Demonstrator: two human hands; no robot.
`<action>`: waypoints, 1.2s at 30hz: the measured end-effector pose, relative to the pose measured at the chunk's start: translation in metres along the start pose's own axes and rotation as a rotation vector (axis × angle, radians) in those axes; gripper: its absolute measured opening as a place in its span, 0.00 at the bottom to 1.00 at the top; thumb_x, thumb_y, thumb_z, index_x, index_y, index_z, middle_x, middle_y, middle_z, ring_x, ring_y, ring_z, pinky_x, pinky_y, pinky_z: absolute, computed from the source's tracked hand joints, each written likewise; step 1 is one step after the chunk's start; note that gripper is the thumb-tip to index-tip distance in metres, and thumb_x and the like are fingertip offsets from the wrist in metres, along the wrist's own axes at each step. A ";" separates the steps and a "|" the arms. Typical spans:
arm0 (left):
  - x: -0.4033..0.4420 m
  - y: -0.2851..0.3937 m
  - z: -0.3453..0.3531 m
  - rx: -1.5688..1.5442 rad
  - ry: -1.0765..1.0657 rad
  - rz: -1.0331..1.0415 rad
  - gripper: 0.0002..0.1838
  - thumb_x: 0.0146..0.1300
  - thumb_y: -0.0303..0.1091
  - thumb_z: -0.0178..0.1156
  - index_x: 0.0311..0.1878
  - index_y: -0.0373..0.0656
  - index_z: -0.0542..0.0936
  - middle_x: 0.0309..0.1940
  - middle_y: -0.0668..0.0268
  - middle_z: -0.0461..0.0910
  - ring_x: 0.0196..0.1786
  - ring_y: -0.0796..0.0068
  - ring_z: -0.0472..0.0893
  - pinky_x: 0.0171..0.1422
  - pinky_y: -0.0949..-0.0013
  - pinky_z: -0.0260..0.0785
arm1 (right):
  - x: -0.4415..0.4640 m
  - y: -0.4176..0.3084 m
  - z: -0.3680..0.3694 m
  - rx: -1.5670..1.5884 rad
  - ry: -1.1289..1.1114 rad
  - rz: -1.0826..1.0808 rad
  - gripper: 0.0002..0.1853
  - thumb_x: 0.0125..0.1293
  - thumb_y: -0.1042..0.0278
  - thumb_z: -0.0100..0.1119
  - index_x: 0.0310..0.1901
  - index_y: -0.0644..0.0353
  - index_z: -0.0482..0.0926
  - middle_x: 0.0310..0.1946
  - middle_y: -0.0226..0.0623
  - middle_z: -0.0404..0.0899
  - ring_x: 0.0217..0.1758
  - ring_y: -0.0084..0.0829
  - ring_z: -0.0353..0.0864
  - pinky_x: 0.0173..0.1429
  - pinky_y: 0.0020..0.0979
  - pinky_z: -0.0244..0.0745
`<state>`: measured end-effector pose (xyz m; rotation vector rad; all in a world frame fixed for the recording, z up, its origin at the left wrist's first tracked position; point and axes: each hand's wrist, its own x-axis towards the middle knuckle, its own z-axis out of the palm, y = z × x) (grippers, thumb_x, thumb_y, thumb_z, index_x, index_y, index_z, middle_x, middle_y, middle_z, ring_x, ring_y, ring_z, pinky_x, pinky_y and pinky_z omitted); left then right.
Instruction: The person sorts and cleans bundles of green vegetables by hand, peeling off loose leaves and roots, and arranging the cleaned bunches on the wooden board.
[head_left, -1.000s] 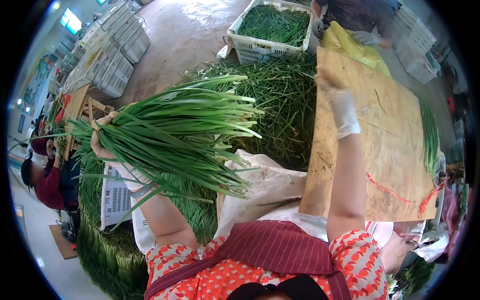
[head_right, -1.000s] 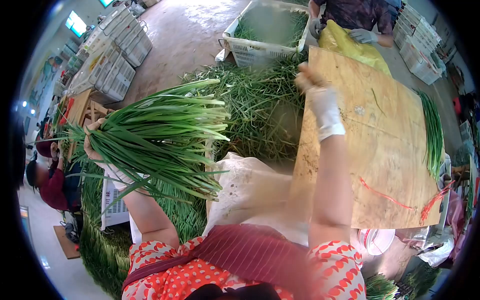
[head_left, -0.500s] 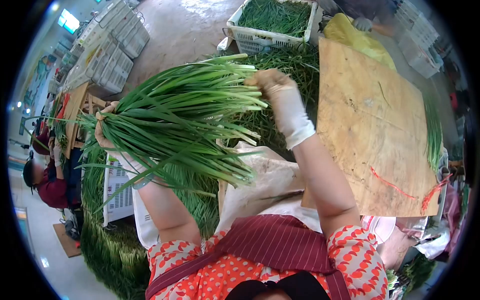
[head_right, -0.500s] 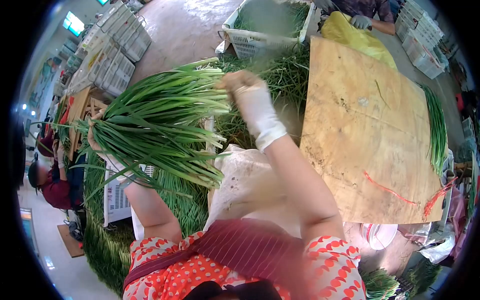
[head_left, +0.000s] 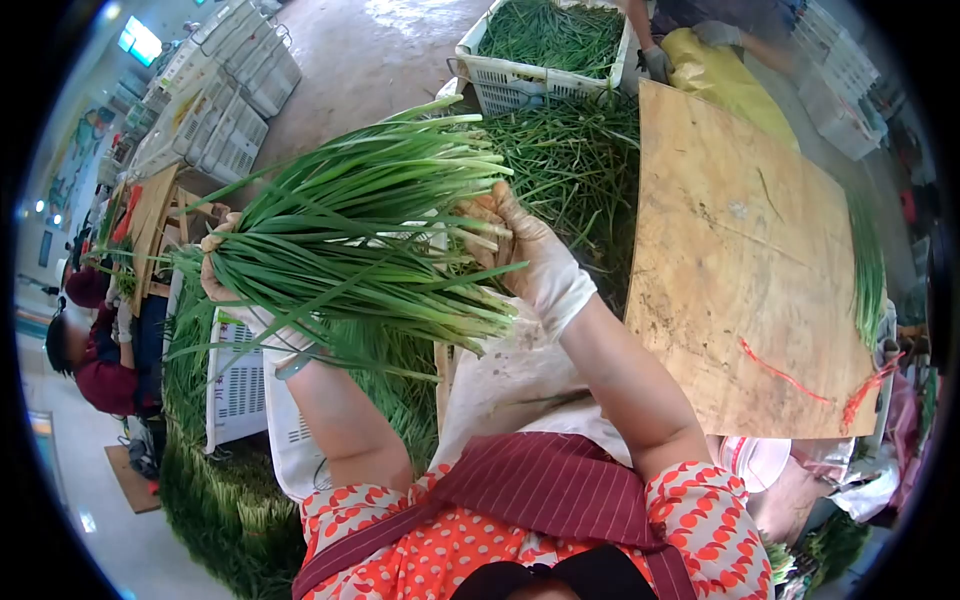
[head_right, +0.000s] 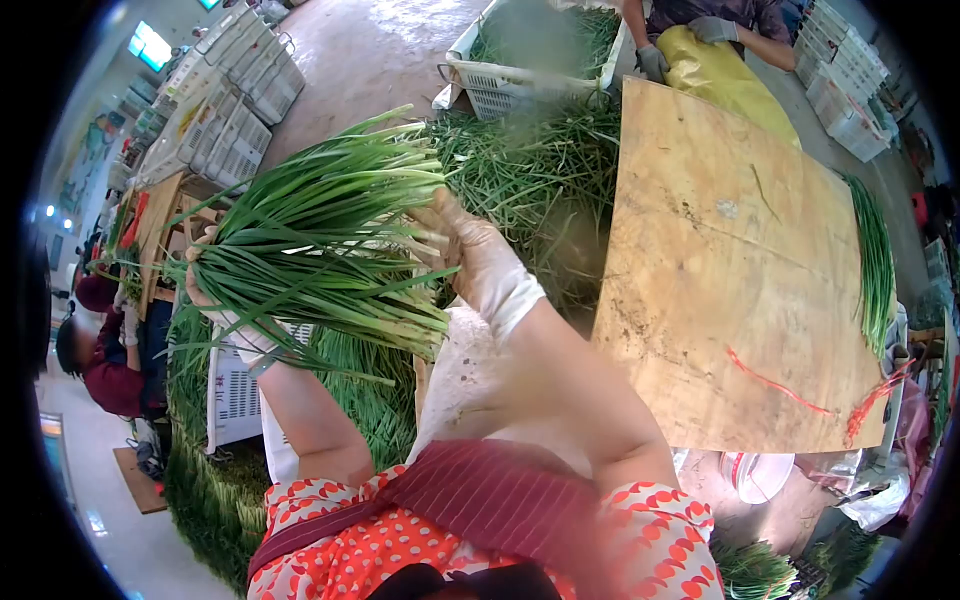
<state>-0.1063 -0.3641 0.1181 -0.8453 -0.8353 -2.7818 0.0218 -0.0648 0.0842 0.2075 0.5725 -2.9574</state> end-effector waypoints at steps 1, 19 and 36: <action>-0.001 -0.001 0.000 0.065 0.031 0.042 0.13 0.60 0.37 0.45 0.40 0.43 0.77 0.48 0.59 0.75 0.58 0.63 0.69 0.62 0.53 0.63 | -0.003 0.003 0.004 0.001 0.000 -0.001 0.23 0.59 0.54 0.60 0.51 0.60 0.72 0.48 0.38 0.77 0.45 0.31 0.78 0.50 0.31 0.77; -0.009 -0.018 0.023 -0.033 0.060 -0.111 0.13 0.61 0.40 0.48 0.40 0.46 0.79 0.45 0.63 0.76 0.56 0.68 0.70 0.64 0.59 0.61 | -0.023 -0.043 -0.030 -0.445 0.382 -0.437 0.17 0.63 0.56 0.55 0.41 0.65 0.78 0.36 0.37 0.81 0.37 0.24 0.77 0.43 0.25 0.72; -0.011 -0.011 0.043 0.094 0.335 -0.073 0.12 0.58 0.38 0.48 0.36 0.43 0.78 0.41 0.60 0.76 0.53 0.65 0.72 0.57 0.53 0.67 | -0.040 -0.103 -0.024 -0.780 0.203 -0.647 0.18 0.63 0.52 0.54 0.42 0.60 0.78 0.22 0.27 0.76 0.23 0.19 0.69 0.31 0.21 0.65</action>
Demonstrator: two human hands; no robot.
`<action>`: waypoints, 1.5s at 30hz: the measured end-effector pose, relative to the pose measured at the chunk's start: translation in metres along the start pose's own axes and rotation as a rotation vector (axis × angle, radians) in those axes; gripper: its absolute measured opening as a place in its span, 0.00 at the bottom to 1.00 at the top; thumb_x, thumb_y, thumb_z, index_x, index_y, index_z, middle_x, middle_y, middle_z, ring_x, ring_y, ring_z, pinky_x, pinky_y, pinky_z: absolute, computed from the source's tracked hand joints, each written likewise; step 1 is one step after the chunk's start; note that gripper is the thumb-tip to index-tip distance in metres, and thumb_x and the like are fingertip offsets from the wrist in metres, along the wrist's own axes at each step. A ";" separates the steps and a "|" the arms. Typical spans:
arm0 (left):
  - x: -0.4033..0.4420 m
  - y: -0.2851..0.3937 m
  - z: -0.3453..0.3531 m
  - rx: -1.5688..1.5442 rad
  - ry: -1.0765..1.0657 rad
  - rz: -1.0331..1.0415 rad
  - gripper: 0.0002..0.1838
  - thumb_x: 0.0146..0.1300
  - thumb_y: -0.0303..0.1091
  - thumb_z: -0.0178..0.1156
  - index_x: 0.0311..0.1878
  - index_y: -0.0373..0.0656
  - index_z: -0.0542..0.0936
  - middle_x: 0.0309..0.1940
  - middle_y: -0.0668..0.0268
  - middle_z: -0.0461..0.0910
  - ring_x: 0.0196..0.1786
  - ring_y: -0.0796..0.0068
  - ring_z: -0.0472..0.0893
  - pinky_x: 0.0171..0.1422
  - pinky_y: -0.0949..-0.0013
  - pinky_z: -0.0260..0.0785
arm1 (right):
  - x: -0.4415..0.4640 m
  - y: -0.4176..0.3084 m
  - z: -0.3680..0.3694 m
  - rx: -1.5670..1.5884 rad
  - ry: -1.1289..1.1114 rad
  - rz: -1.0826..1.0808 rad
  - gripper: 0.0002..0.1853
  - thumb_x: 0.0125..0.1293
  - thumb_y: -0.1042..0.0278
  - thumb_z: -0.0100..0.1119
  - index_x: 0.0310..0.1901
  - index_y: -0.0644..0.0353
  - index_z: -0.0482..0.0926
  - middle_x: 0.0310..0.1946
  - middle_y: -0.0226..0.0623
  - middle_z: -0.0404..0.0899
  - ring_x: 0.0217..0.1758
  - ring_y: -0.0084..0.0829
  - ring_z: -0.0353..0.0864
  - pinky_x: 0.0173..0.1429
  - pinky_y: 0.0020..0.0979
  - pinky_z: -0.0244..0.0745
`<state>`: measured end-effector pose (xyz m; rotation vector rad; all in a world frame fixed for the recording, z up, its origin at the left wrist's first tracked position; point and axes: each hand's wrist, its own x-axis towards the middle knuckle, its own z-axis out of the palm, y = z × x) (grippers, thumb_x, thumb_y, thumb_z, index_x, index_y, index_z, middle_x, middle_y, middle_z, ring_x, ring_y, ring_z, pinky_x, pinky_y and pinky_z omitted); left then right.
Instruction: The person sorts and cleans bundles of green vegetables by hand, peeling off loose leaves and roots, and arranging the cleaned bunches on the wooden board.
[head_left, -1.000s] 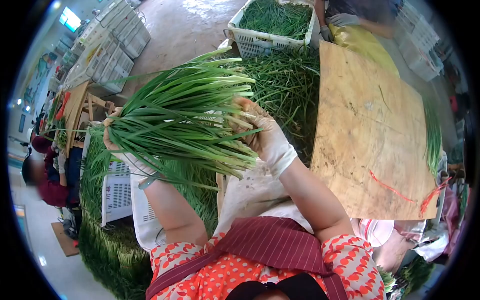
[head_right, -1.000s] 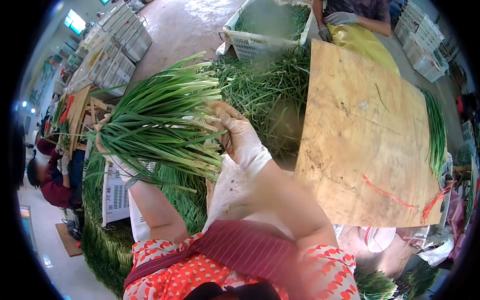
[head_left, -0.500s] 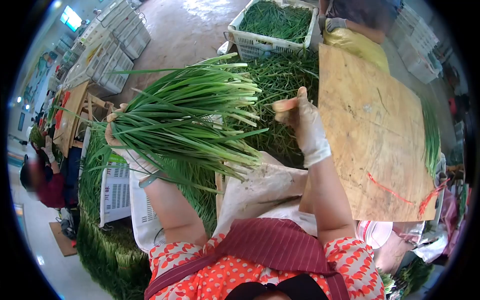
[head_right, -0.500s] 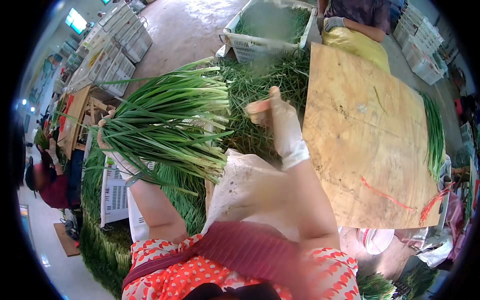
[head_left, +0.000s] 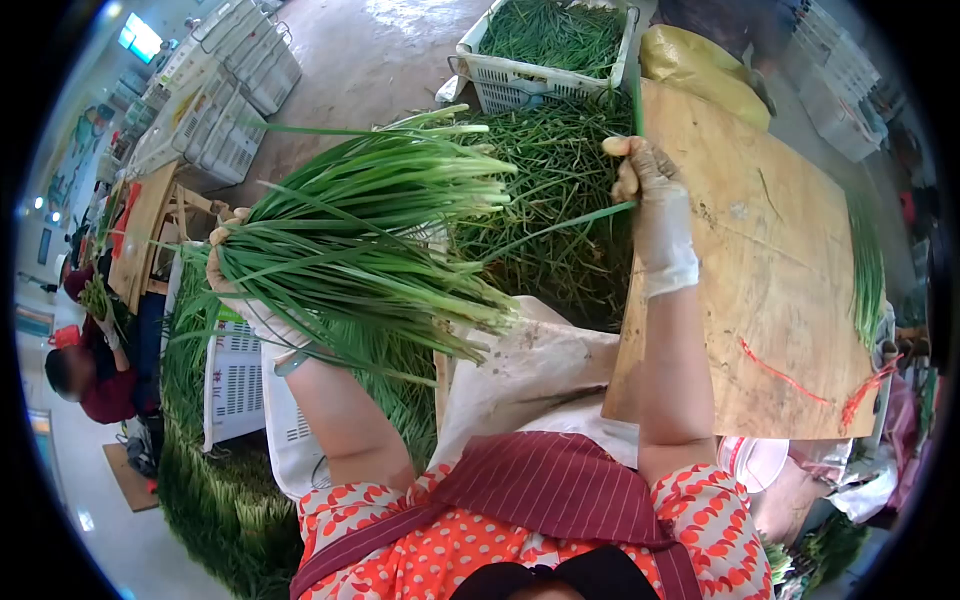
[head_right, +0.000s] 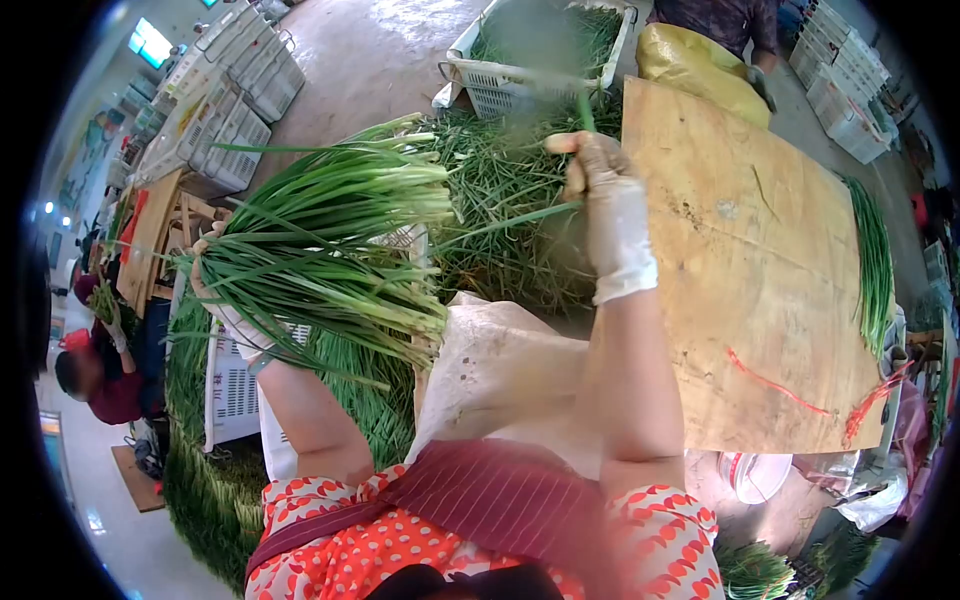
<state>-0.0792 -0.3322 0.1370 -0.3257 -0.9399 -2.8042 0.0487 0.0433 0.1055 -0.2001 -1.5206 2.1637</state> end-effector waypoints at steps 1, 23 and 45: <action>0.003 0.002 -0.007 -0.002 0.000 0.000 0.12 0.58 0.38 0.48 0.36 0.43 0.78 0.41 0.60 0.76 0.53 0.65 0.72 0.57 0.53 0.67 | 0.000 0.007 -0.006 -0.002 0.000 -0.001 0.18 0.63 0.52 0.54 0.42 0.60 0.78 0.22 0.27 0.76 0.23 0.19 0.69 0.31 0.21 0.65; 0.000 -0.016 -0.013 -0.074 -0.108 -0.041 0.14 0.60 0.37 0.51 0.43 0.39 0.77 0.46 0.60 0.75 0.50 0.66 0.75 0.58 0.60 0.68 | -0.005 0.048 0.098 0.157 -0.295 0.356 0.15 0.56 0.70 0.65 0.44 0.67 0.77 0.39 0.37 0.81 0.42 0.24 0.79 0.51 0.25 0.71; -0.013 -0.013 0.028 0.027 0.047 -0.069 0.14 0.60 0.40 0.45 0.37 0.44 0.77 0.38 0.64 0.78 0.51 0.66 0.74 0.61 0.61 0.64 | -0.022 0.068 0.079 0.485 -0.357 0.381 0.13 0.60 0.65 0.58 0.44 0.59 0.77 0.42 0.29 0.79 0.47 0.22 0.74 0.54 0.24 0.63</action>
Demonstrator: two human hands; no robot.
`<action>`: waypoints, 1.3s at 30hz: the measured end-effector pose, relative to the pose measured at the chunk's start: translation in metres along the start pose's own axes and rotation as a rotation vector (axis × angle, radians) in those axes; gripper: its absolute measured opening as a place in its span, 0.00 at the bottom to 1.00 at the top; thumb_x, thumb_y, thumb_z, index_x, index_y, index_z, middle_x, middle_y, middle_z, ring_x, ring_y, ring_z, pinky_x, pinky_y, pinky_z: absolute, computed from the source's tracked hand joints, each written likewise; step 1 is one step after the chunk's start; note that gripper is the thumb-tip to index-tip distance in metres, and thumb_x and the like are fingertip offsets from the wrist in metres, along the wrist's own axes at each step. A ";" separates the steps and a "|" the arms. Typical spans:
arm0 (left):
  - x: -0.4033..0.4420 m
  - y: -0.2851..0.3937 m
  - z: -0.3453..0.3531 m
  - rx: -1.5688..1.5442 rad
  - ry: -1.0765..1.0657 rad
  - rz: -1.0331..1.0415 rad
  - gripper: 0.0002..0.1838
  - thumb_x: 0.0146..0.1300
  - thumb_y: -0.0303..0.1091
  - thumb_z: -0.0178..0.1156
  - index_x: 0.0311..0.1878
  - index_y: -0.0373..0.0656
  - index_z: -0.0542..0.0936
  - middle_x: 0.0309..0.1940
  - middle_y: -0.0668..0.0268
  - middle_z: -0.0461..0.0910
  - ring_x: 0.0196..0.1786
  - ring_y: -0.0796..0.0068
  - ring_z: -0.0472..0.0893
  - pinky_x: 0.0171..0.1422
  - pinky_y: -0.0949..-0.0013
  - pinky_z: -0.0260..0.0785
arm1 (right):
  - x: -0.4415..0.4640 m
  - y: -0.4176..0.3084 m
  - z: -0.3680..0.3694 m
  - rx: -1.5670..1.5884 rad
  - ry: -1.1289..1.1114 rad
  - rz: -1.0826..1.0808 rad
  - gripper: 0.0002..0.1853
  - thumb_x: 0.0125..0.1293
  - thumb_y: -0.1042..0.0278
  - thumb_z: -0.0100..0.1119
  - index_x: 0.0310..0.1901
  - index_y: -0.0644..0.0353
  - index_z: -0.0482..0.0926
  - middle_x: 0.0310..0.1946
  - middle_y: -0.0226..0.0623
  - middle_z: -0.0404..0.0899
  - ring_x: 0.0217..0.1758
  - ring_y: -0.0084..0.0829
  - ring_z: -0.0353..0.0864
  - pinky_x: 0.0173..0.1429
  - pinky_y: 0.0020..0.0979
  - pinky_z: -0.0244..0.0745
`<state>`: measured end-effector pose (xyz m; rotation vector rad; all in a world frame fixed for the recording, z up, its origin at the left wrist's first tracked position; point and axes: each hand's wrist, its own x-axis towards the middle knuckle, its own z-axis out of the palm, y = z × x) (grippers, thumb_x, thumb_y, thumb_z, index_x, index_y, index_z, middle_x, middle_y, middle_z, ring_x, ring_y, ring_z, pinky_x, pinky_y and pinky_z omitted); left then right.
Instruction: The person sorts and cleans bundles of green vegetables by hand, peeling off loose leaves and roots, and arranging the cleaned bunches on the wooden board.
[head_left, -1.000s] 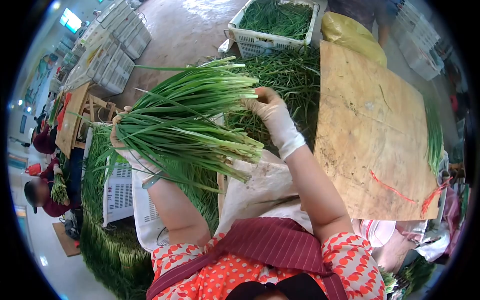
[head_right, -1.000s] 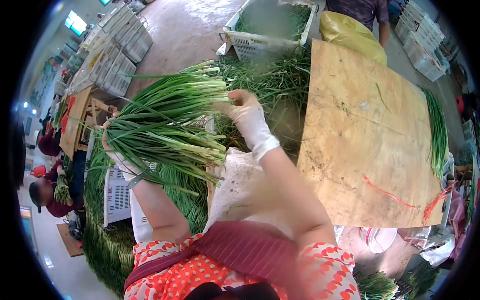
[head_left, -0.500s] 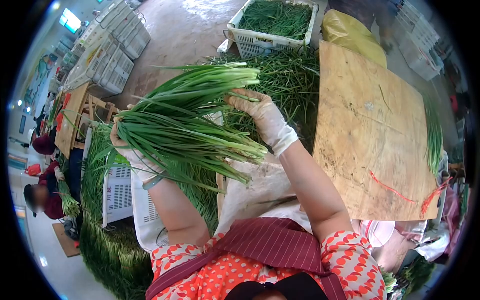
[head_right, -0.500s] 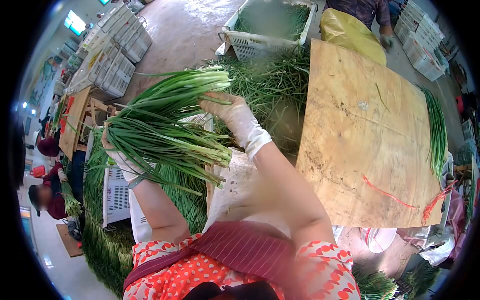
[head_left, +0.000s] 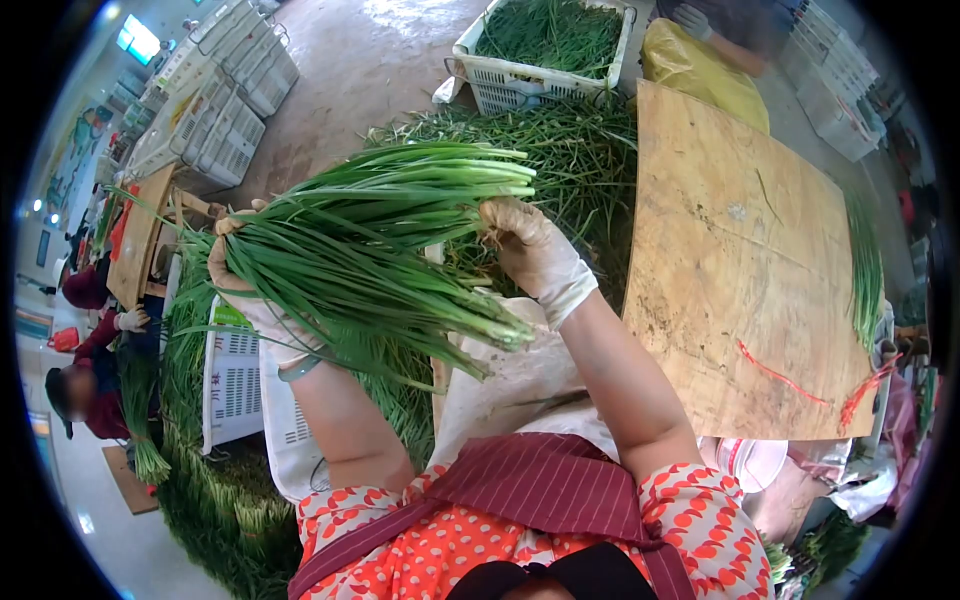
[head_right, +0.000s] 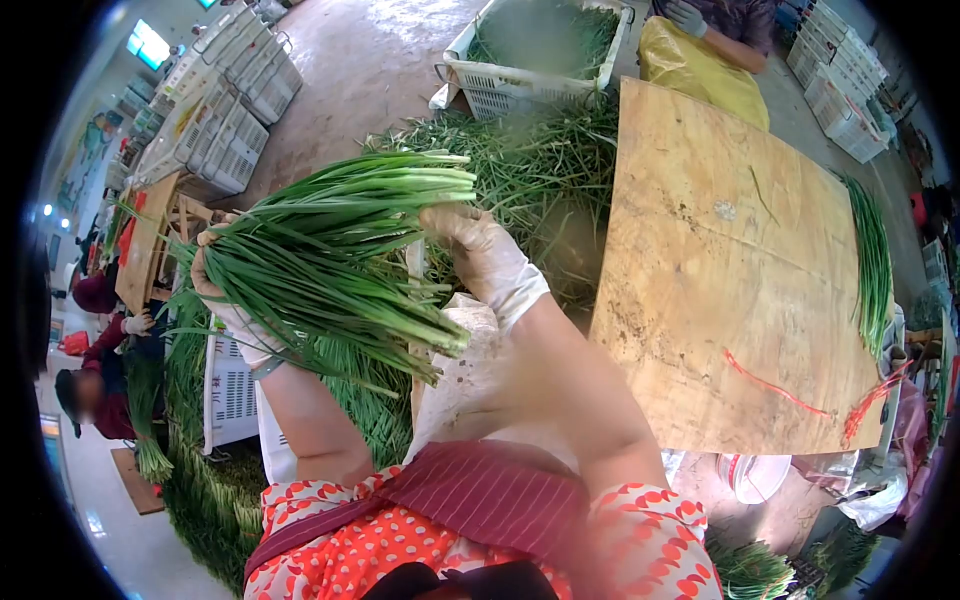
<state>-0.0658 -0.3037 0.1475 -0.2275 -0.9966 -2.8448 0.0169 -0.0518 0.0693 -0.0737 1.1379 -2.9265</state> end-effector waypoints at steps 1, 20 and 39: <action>0.004 0.000 -0.003 -0.082 -0.079 0.002 0.15 0.60 0.41 0.44 0.37 0.44 0.77 0.37 0.64 0.78 0.51 0.65 0.74 0.61 0.61 0.64 | -0.002 -0.002 0.003 0.036 -0.006 0.029 0.13 0.59 0.66 0.59 0.45 0.59 0.77 0.42 0.29 0.79 0.48 0.22 0.74 0.55 0.24 0.63; 0.003 0.006 0.006 -0.011 0.055 0.018 0.09 0.58 0.37 0.51 0.35 0.45 0.78 0.33 0.66 0.78 0.48 0.67 0.74 0.61 0.61 0.63 | -0.024 -0.009 0.006 0.102 -0.032 -0.036 0.19 0.51 0.69 0.66 0.44 0.69 0.76 0.43 0.37 0.79 0.48 0.26 0.73 0.60 0.30 0.60; 0.015 0.038 -0.055 -0.076 -0.130 -0.048 0.10 0.59 0.35 0.48 0.37 0.44 0.78 0.42 0.63 0.77 0.48 0.66 0.76 0.56 0.61 0.68 | -0.008 -0.070 -0.107 -1.556 0.685 -0.295 0.29 0.54 0.60 0.65 0.56 0.65 0.70 0.52 0.46 0.75 0.55 0.36 0.74 0.60 0.28 0.65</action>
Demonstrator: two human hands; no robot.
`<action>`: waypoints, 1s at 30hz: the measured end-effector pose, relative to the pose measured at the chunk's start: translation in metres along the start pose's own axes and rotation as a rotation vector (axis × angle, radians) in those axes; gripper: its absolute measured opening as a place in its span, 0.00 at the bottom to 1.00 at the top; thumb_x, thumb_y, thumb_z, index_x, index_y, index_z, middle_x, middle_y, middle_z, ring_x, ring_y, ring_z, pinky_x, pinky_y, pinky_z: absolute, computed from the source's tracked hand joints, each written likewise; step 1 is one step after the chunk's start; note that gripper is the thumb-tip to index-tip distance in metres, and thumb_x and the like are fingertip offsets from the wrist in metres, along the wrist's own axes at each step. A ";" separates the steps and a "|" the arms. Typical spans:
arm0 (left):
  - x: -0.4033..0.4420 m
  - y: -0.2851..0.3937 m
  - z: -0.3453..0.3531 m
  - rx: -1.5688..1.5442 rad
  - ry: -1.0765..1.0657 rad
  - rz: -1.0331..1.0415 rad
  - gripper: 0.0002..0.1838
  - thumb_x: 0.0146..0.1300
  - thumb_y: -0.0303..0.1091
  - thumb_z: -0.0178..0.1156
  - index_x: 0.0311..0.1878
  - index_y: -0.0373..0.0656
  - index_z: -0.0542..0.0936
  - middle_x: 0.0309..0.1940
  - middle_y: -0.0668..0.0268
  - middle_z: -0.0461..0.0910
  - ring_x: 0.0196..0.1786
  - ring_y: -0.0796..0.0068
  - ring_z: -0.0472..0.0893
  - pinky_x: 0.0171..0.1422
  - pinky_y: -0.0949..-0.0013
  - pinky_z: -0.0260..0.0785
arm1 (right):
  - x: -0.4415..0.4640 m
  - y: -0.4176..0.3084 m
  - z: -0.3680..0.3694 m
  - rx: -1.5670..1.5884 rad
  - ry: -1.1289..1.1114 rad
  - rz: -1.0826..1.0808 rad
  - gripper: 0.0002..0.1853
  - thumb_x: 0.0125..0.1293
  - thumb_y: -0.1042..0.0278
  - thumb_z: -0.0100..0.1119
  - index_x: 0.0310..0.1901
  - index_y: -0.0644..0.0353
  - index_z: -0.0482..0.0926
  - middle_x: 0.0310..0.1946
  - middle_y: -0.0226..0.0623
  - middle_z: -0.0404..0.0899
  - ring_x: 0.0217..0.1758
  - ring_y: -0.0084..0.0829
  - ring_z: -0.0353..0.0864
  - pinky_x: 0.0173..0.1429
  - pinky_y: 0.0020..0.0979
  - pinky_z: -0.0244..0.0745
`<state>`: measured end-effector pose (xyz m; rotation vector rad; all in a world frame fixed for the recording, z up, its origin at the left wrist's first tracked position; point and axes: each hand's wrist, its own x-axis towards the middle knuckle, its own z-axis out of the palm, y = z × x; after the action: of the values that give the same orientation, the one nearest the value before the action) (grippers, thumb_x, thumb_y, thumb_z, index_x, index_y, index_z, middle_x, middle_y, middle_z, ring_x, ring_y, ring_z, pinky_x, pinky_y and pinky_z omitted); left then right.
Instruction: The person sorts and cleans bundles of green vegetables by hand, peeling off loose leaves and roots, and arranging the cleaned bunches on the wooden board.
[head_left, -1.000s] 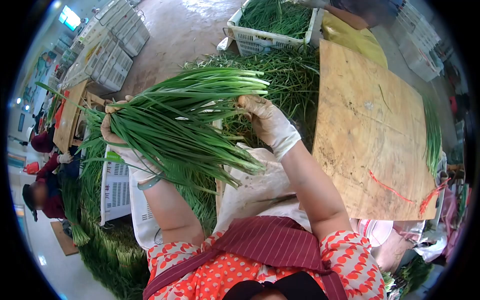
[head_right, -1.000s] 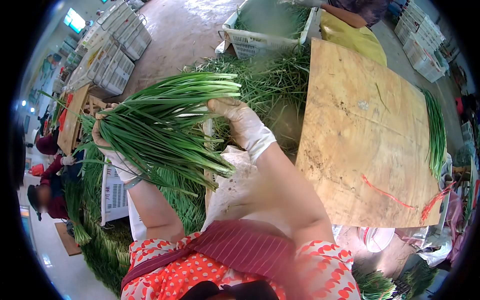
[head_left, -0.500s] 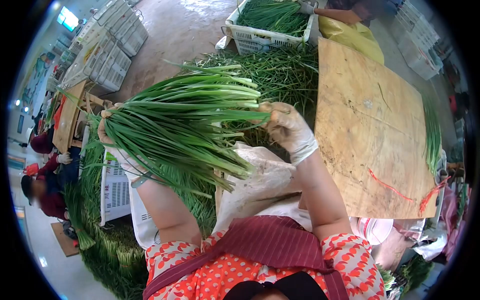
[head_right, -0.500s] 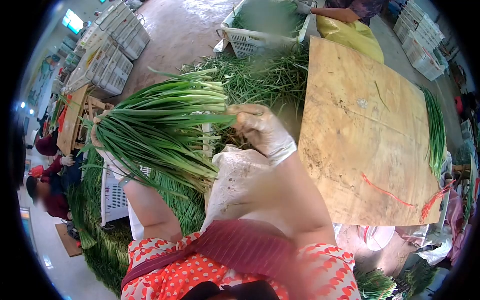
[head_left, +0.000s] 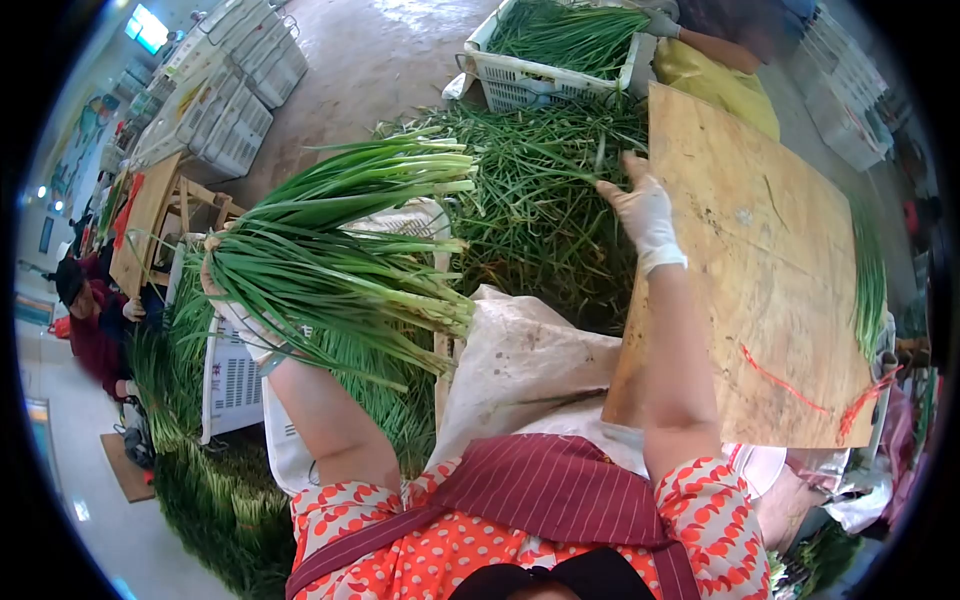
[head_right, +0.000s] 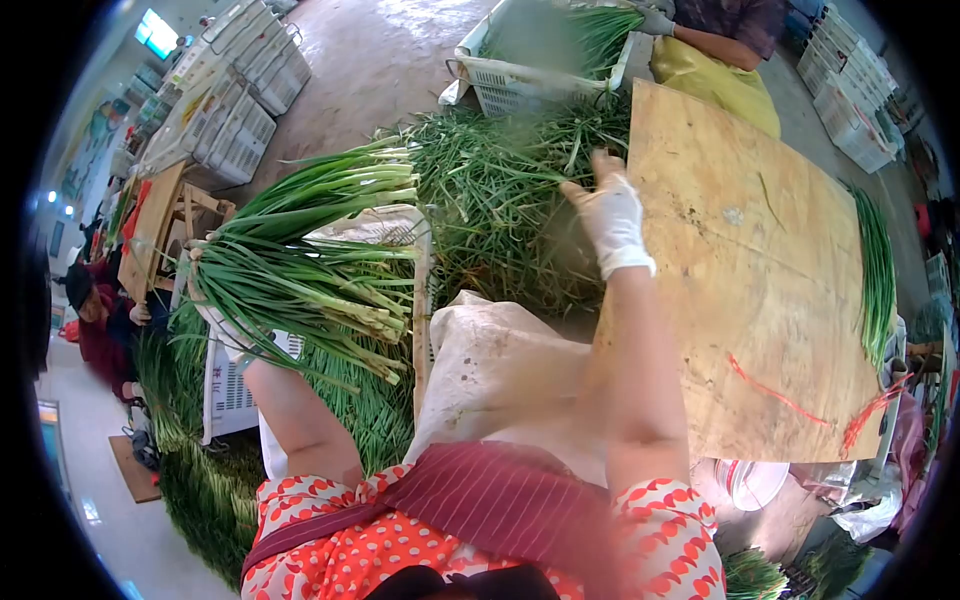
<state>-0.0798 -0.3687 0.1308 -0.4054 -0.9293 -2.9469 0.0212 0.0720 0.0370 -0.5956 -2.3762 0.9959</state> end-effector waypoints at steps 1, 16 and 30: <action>-0.001 -0.001 0.001 -0.061 0.008 -0.033 0.10 0.59 0.35 0.48 0.36 0.45 0.78 0.42 0.63 0.77 0.48 0.66 0.75 0.56 0.60 0.68 | -0.007 -0.019 0.005 0.166 -0.070 -0.075 0.30 0.54 0.60 0.65 0.57 0.64 0.70 0.53 0.45 0.74 0.55 0.35 0.74 0.61 0.29 0.65; -0.003 -0.024 -0.002 -0.162 -0.122 -0.080 0.10 0.60 0.39 0.52 0.38 0.46 0.78 0.44 0.64 0.74 0.51 0.66 0.72 0.60 0.58 0.64 | -0.050 -0.143 0.063 1.294 -0.719 0.362 0.09 0.62 0.73 0.53 0.43 0.65 0.76 0.35 0.36 0.79 0.30 0.24 0.75 0.34 0.21 0.72; 0.020 -0.009 -0.047 0.329 -0.132 0.446 0.11 0.65 0.36 0.45 0.34 0.38 0.70 0.38 0.57 0.77 0.38 0.74 0.77 0.48 0.71 0.70 | -0.059 -0.107 0.056 1.473 -0.870 0.309 0.20 0.65 0.67 0.53 0.56 0.67 0.67 0.45 0.35 0.77 0.42 0.22 0.78 0.45 0.22 0.76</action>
<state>-0.1114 -0.3871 0.0934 -0.6900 -1.1386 -2.3427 0.0129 -0.0590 0.0666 0.1318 -1.2950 3.0396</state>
